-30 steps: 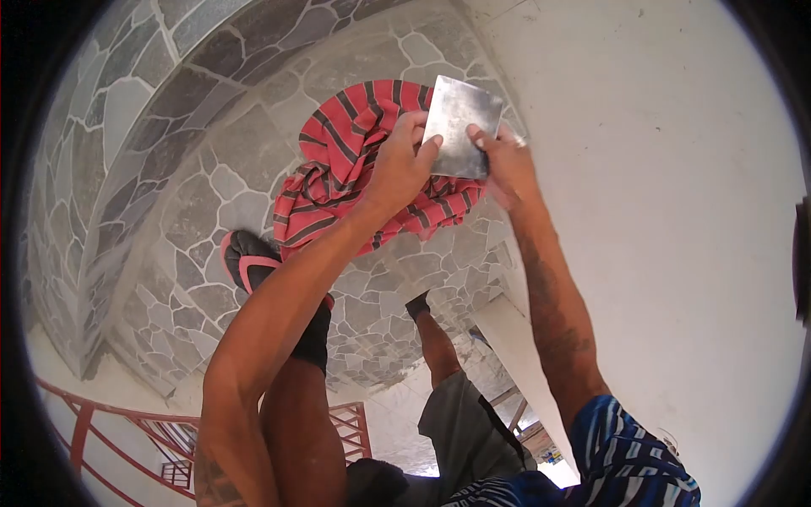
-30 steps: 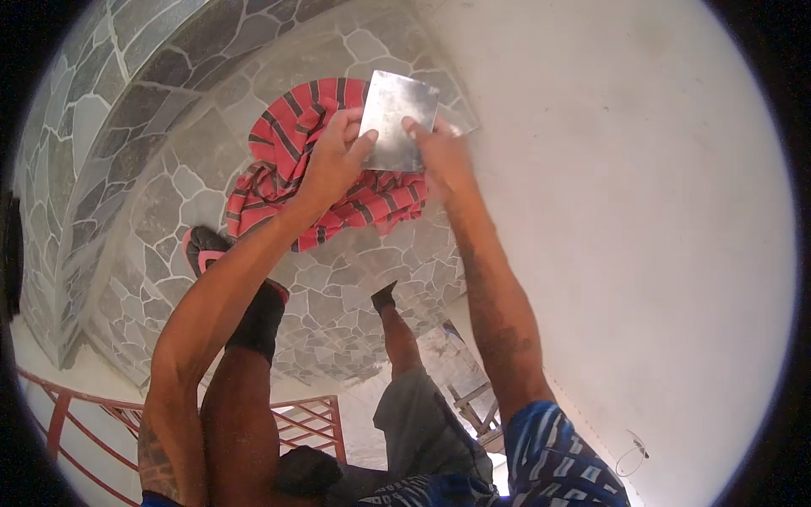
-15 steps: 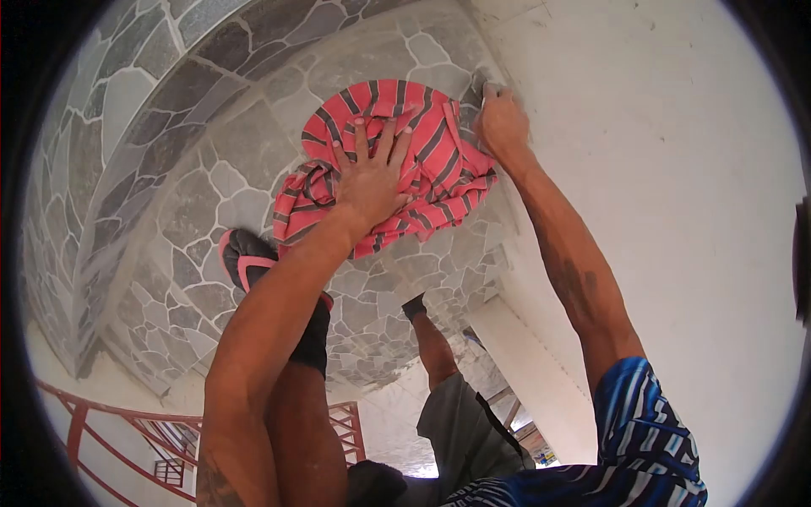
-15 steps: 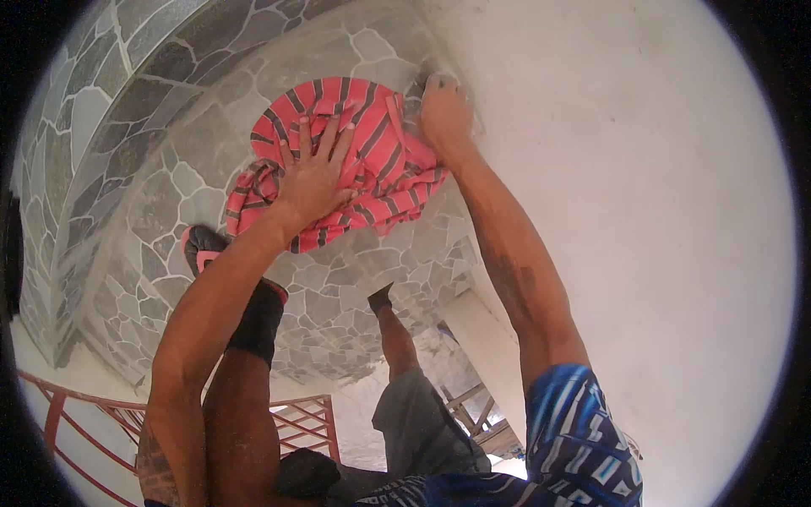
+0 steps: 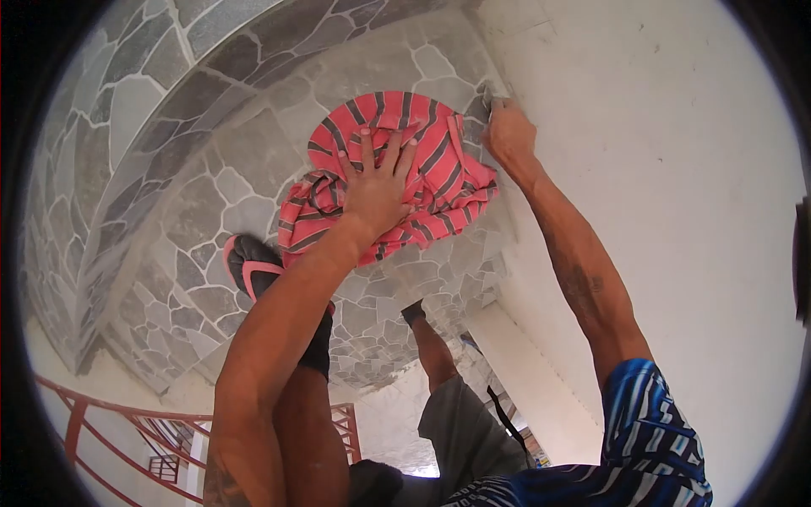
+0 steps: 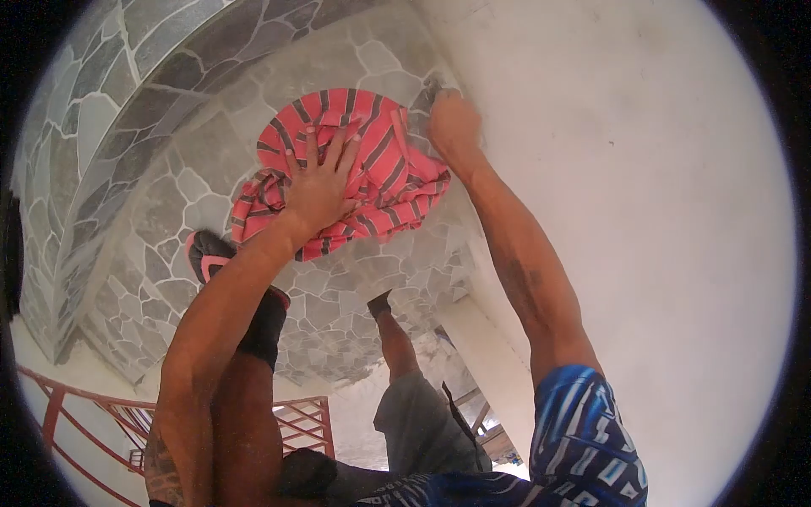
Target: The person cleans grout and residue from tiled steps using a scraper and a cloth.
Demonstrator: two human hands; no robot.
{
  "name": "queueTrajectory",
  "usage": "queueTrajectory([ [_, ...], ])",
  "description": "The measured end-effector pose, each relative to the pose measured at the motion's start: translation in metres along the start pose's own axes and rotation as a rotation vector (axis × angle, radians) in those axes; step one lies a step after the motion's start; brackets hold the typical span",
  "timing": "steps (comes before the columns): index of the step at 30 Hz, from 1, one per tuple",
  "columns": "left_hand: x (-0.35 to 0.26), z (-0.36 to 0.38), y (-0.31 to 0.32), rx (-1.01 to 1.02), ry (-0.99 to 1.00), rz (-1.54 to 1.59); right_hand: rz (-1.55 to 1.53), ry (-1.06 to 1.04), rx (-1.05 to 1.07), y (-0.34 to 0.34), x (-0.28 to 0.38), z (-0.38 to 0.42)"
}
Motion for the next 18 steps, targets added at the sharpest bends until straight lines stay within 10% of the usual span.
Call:
queueTrajectory([
  [18, -0.004, 0.003, 0.003, -0.002, 0.004, 0.041, -0.004, 0.053, -0.008, 0.004, 0.002, -0.012],
])
Point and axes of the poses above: each hand's wrist, its own z-axis away from the middle knuckle, its own y-axis out of the palm, x = y × z, the point moved 6 cm from there along -z, towards the middle knuckle, and after that the axes turned 13 degrees about y, right-handed, at the moved point
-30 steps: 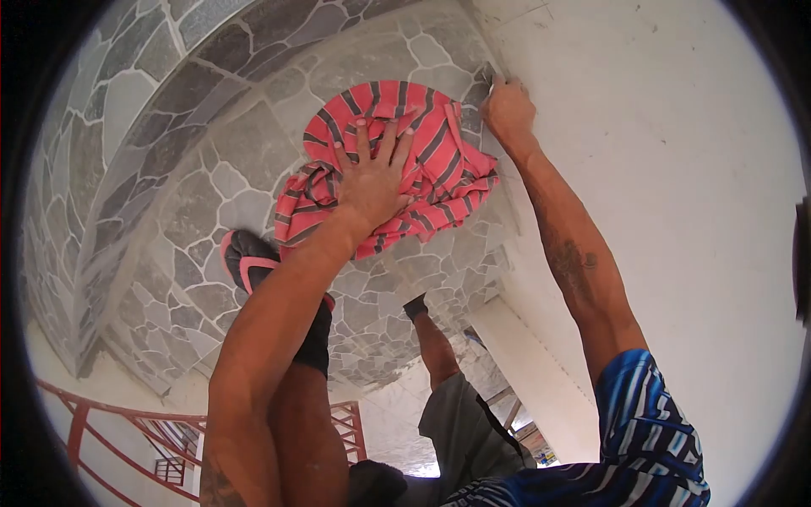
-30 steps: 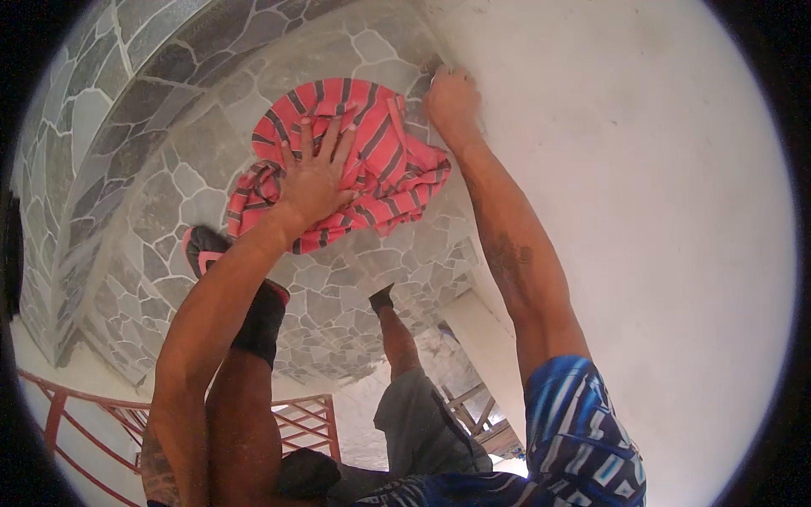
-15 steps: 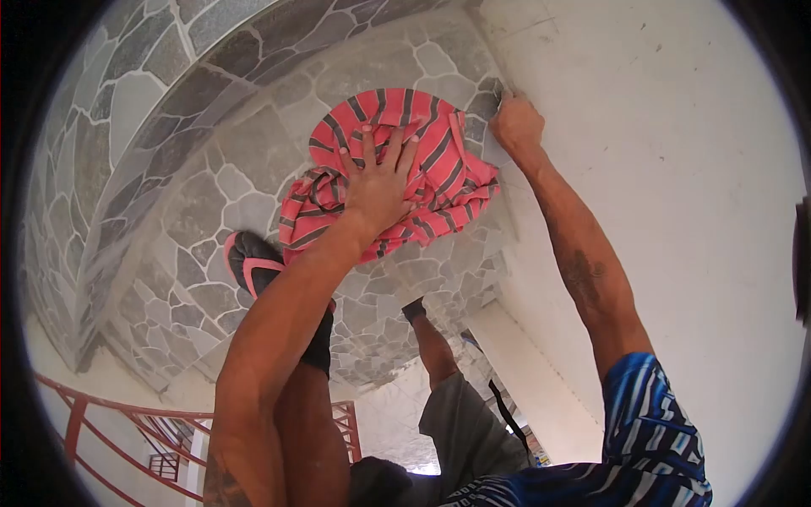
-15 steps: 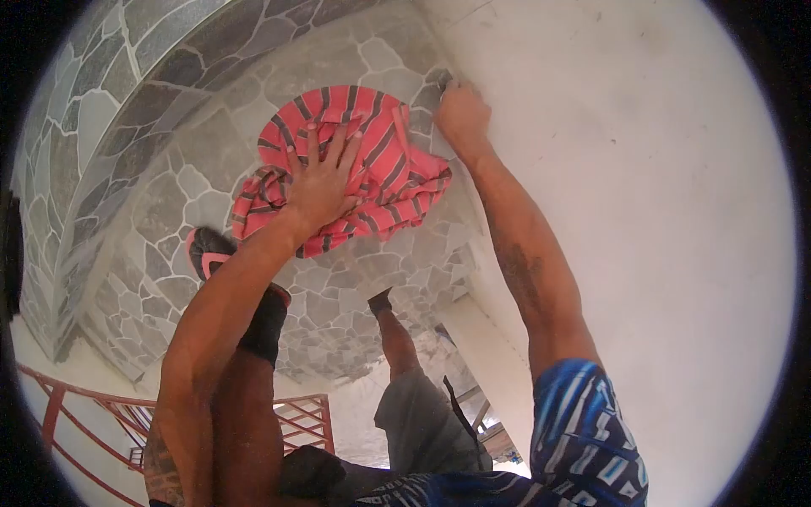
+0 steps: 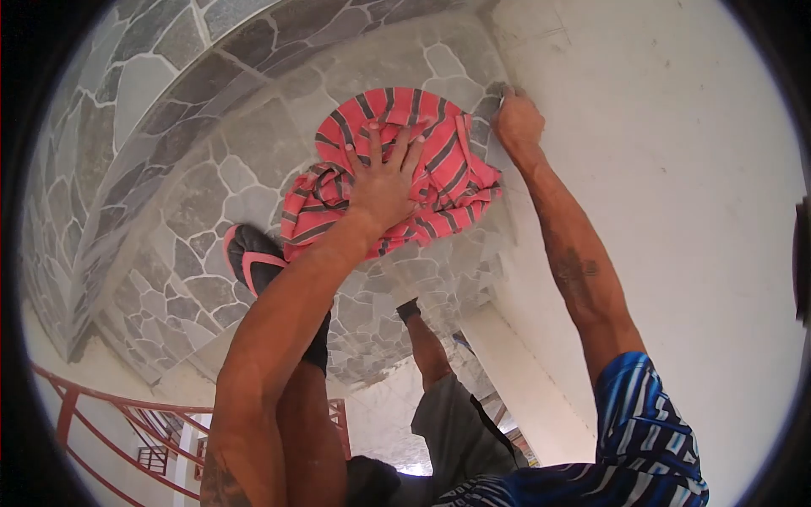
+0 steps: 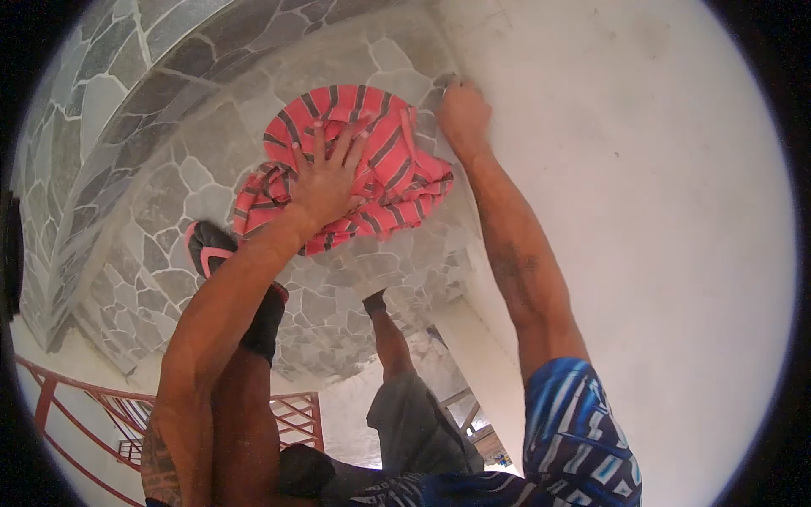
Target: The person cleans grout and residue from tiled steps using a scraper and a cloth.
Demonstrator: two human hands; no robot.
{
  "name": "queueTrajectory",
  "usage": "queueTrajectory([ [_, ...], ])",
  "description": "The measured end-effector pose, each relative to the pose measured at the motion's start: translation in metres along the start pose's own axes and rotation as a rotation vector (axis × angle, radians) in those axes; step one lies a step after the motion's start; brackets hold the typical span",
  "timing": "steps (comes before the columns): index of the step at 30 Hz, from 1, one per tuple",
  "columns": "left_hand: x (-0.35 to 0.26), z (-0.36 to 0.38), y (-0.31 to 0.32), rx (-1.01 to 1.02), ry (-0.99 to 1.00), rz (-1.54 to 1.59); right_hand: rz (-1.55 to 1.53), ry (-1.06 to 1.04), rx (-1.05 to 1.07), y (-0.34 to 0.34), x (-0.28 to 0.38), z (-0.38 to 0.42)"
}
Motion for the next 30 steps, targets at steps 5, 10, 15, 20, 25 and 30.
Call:
queueTrajectory([
  [5, 0.004, -0.003, -0.001, -0.032, 0.003, -0.030, 0.076, -0.084, 0.003, 0.000, 0.003, 0.009],
  [10, 0.003, -0.005, -0.002, -0.043, 0.002, -0.043, 0.018, -0.087, -0.092, -0.002, 0.002, 0.012],
  [15, 0.006, -0.003, 0.001, -0.034, -0.004, -0.071, 0.066, -0.111, -0.135, 0.003, 0.003, 0.001],
  [20, 0.005, -0.003, -0.001, -0.037, -0.001, -0.040, 0.103, -0.175, -0.144, 0.003, 0.006, 0.020],
  [25, 0.003, -0.001, 0.001, -0.022, -0.009, -0.025, 0.078, -0.073, -0.070, 0.001, 0.003, 0.002],
  [30, 0.003, -0.002, 0.000, -0.039, -0.007, -0.015, 0.083, -0.111, -0.086, -0.006, 0.004, 0.017],
])
Point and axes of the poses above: each hand's wrist, its own z-axis away from the middle knuckle, its own y-axis out of the palm, x = y × z, the point moved 6 cm from there along -z, towards the middle knuckle, and after that the axes turned 13 degrees about y, right-handed, at the moved point
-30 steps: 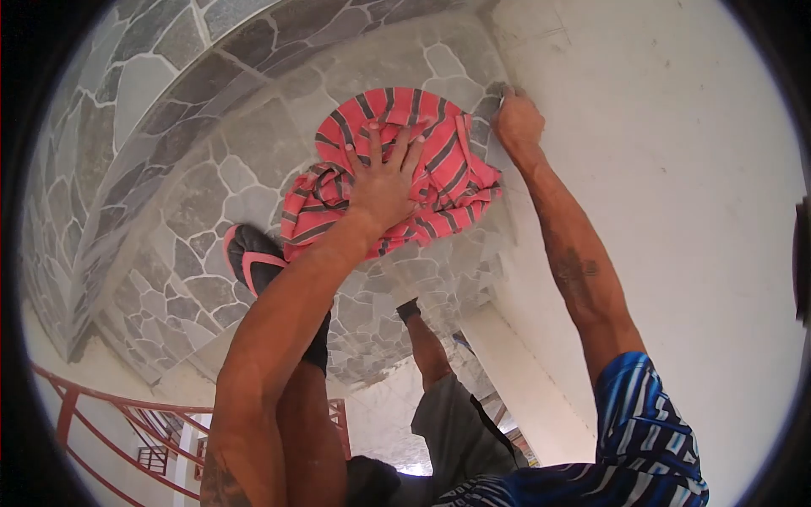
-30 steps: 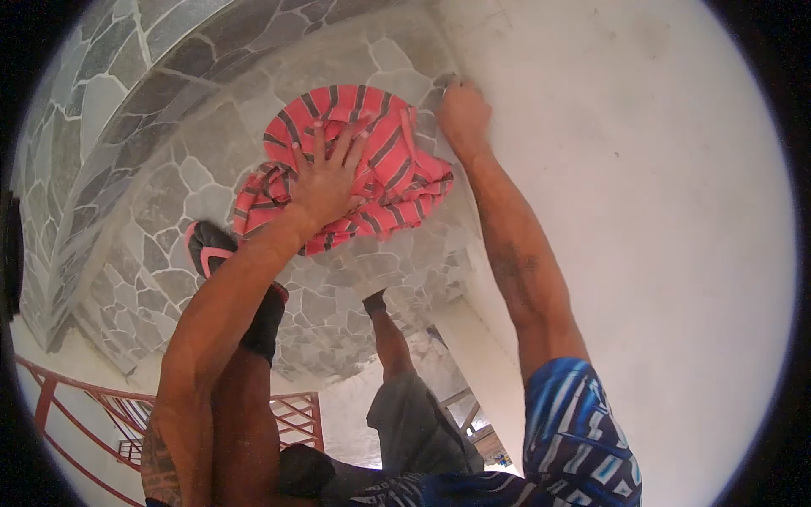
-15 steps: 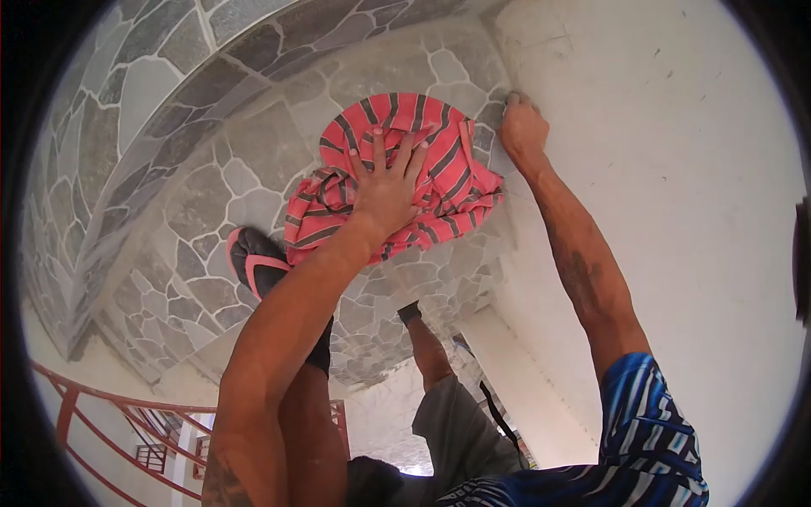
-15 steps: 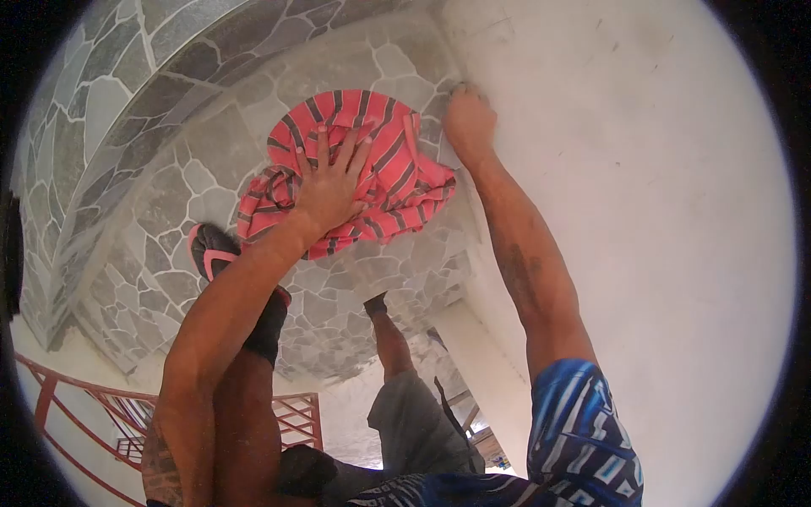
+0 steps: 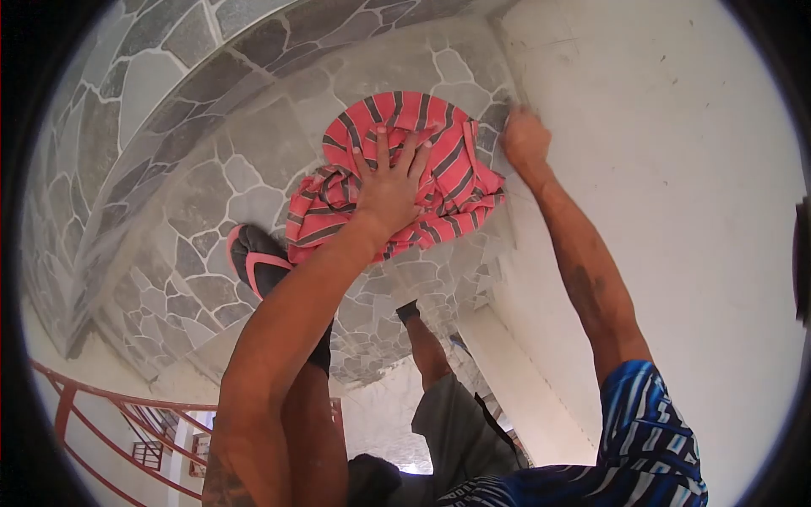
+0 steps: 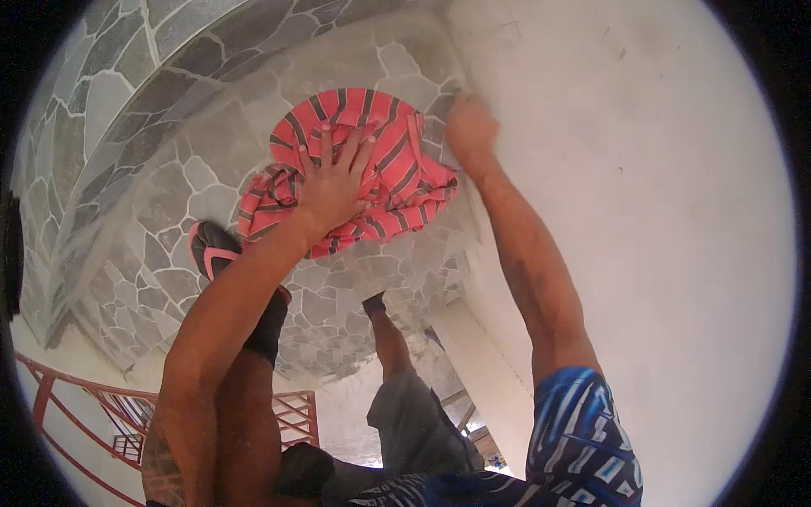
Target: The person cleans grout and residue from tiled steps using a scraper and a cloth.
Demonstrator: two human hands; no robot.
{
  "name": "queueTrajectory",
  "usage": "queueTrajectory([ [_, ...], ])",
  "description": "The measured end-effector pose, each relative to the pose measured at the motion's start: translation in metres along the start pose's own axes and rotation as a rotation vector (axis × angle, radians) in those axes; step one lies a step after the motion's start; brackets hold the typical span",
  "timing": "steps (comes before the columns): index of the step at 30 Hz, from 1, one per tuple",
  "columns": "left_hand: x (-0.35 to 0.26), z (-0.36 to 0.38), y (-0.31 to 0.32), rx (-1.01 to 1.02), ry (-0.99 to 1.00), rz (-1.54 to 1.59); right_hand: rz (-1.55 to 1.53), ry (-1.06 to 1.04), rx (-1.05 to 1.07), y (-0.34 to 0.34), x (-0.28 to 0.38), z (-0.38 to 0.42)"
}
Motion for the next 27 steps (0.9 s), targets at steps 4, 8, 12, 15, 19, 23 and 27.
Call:
queueTrajectory([
  [4, -0.004, 0.000, -0.002, 0.036, 0.004, 0.017, -0.022, 0.011, -0.006, 0.004, -0.006, -0.009],
  [8, 0.002, -0.001, -0.001, 0.009, 0.002, -0.002, 0.014, 0.003, 0.010, 0.007, -0.005, 0.000],
  [12, -0.006, -0.004, 0.000, 0.024, 0.007, 0.010, -0.010, 0.045, 0.032, 0.010, -0.014, -0.007],
  [15, 0.000, 0.000, -0.003, 0.027, -0.002, -0.018, -0.018, -0.116, -0.122, 0.002, 0.005, 0.013],
  [19, 0.004, -0.002, -0.001, 0.016, -0.002, -0.037, -0.103, -0.019, -0.062, -0.003, -0.002, -0.030],
  [23, 0.001, -0.002, -0.001, 0.000, 0.012, -0.016, -0.033, -0.156, -0.094, 0.004, 0.012, -0.006],
  [27, 0.001, -0.001, -0.001, 0.022, 0.005, -0.022, -0.029, -0.009, 0.023, -0.001, 0.005, -0.033],
])
Point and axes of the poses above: each hand's wrist, its own z-axis away from the middle knuckle, its own y-axis out of the palm, x = y × z, the point moved 6 cm from there along -z, towards the middle knuckle, and after that the axes turned 13 degrees about y, right-handed, at the moved point
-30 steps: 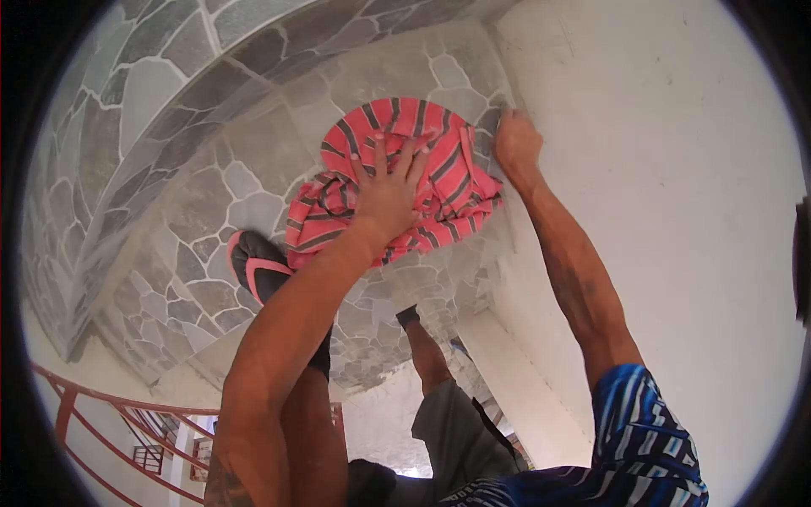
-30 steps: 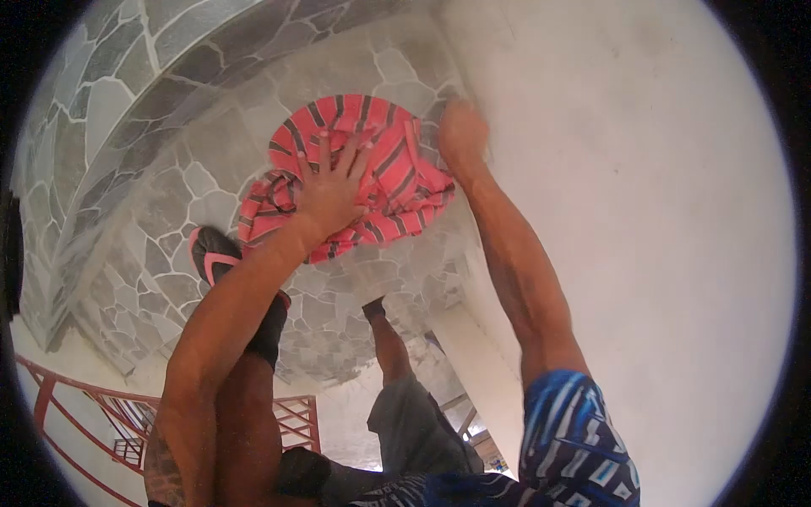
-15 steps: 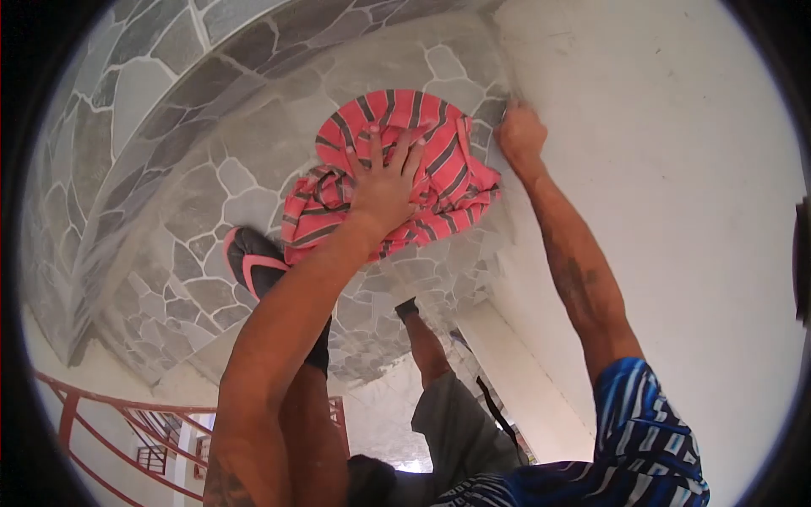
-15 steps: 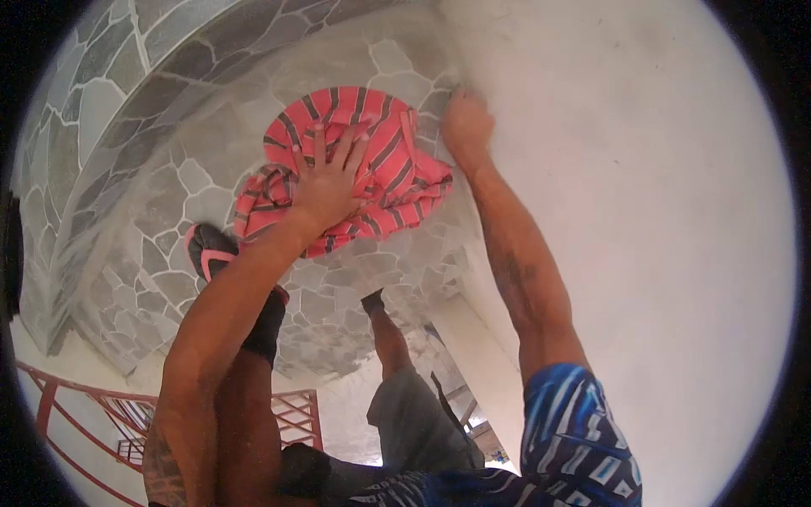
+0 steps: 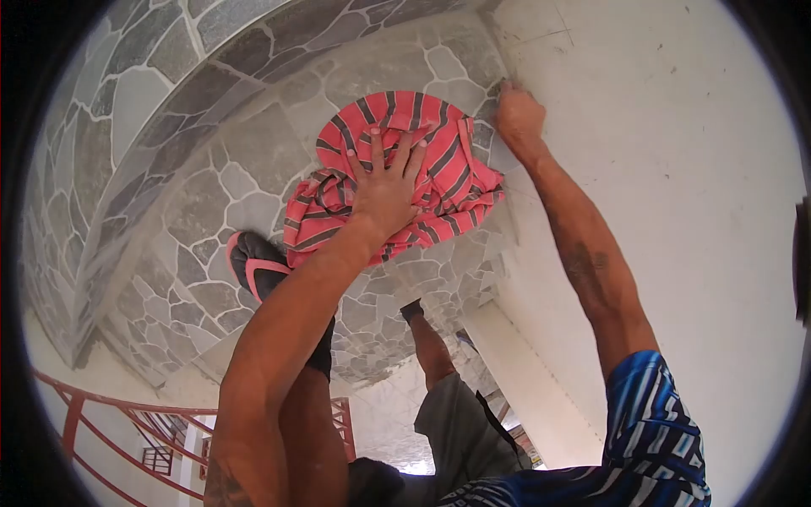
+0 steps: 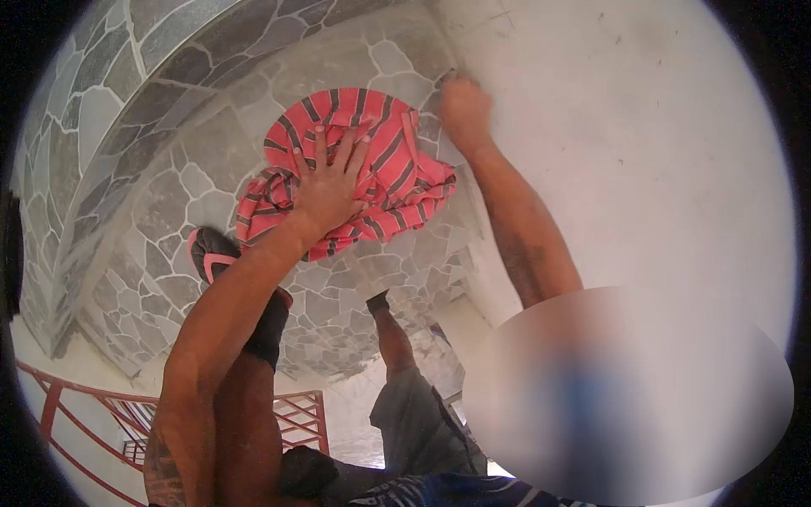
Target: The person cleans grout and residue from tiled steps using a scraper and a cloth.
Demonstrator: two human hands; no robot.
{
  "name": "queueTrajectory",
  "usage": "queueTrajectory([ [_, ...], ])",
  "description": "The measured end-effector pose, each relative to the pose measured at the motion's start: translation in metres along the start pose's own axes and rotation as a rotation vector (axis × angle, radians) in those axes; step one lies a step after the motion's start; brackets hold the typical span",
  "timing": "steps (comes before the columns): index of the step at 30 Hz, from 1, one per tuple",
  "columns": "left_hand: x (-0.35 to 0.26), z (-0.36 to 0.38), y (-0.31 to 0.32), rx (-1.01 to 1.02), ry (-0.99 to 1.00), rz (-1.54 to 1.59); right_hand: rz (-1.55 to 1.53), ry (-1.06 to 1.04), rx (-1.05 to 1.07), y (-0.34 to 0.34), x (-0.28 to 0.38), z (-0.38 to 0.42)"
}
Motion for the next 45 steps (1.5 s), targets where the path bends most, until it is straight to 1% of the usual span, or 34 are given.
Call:
queueTrajectory([
  [2, -0.001, -0.002, -0.002, 0.001, -0.008, 0.011, 0.007, 0.008, -0.057, -0.002, 0.004, 0.007],
  [5, 0.001, 0.000, -0.002, -0.038, 0.003, 0.008, 0.028, -0.090, -0.068, 0.002, 0.009, 0.014],
  [9, -0.003, 0.001, -0.002, -0.033, 0.011, 0.018, 0.010, -0.014, 0.003, 0.002, 0.006, -0.011],
  [12, 0.004, -0.001, -0.005, -0.040, 0.000, 0.001, 0.019, -0.127, -0.135, -0.001, 0.021, 0.013],
  [15, 0.000, 0.000, 0.000, -0.040, 0.005, -0.010, -0.017, -0.043, -0.072, -0.003, 0.008, -0.012],
  [18, -0.005, -0.001, 0.000, -0.041, 0.006, 0.014, -0.057, -0.035, -0.066, -0.005, 0.011, -0.011],
  [21, 0.002, -0.001, -0.001, -0.029, -0.007, 0.014, 0.033, -0.107, -0.168, 0.009, 0.020, 0.010],
  [22, 0.000, -0.001, 0.001, -0.023, -0.003, 0.005, 0.046, -0.131, -0.132, -0.001, 0.019, 0.010],
  [25, 0.003, -0.002, 0.000, -0.015, -0.006, -0.014, 0.011, -0.023, 0.102, -0.003, 0.015, -0.032],
  [26, 0.000, -0.001, 0.000, -0.013, -0.007, -0.007, 0.008, -0.088, 0.079, -0.004, 0.018, -0.023],
  [27, -0.007, -0.001, 0.000, -0.014, 0.003, 0.012, 0.017, -0.094, -0.008, -0.006, 0.014, -0.012],
  [29, 0.001, -0.002, -0.002, -0.028, -0.004, 0.008, -0.004, -0.120, -0.213, -0.006, 0.028, 0.000],
  [30, 0.000, 0.000, -0.001, -0.028, -0.003, 0.002, -0.001, -0.180, -0.181, -0.010, 0.029, 0.007],
  [33, 0.004, -0.001, -0.001, -0.026, 0.001, -0.019, -0.021, 0.037, -0.010, -0.007, 0.017, -0.033],
  [35, 0.000, -0.001, -0.002, -0.026, 0.000, 0.002, 0.018, 0.034, -0.004, -0.003, 0.021, -0.021],
  [36, -0.003, -0.004, -0.004, -0.033, 0.007, 0.017, 0.040, 0.032, -0.015, -0.008, 0.021, -0.019],
  [39, 0.000, 0.001, -0.001, -0.023, 0.000, 0.029, 0.038, -0.204, -0.230, -0.003, 0.031, 0.001],
  [42, 0.007, -0.001, 0.001, -0.002, -0.011, 0.022, 0.000, -0.052, 0.063, -0.005, 0.021, -0.036],
  [45, 0.007, -0.006, -0.002, -0.004, -0.008, 0.045, -0.036, 0.027, -0.014, -0.005, 0.021, -0.018],
])
Point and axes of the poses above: each hand's wrist, its own z-axis away from the middle knuckle, its own y-axis out of the palm, x = y × z, the point moved 6 cm from there along -z, towards the middle knuckle, and after that the axes turned 13 degrees about y, right-handed, at the moved point
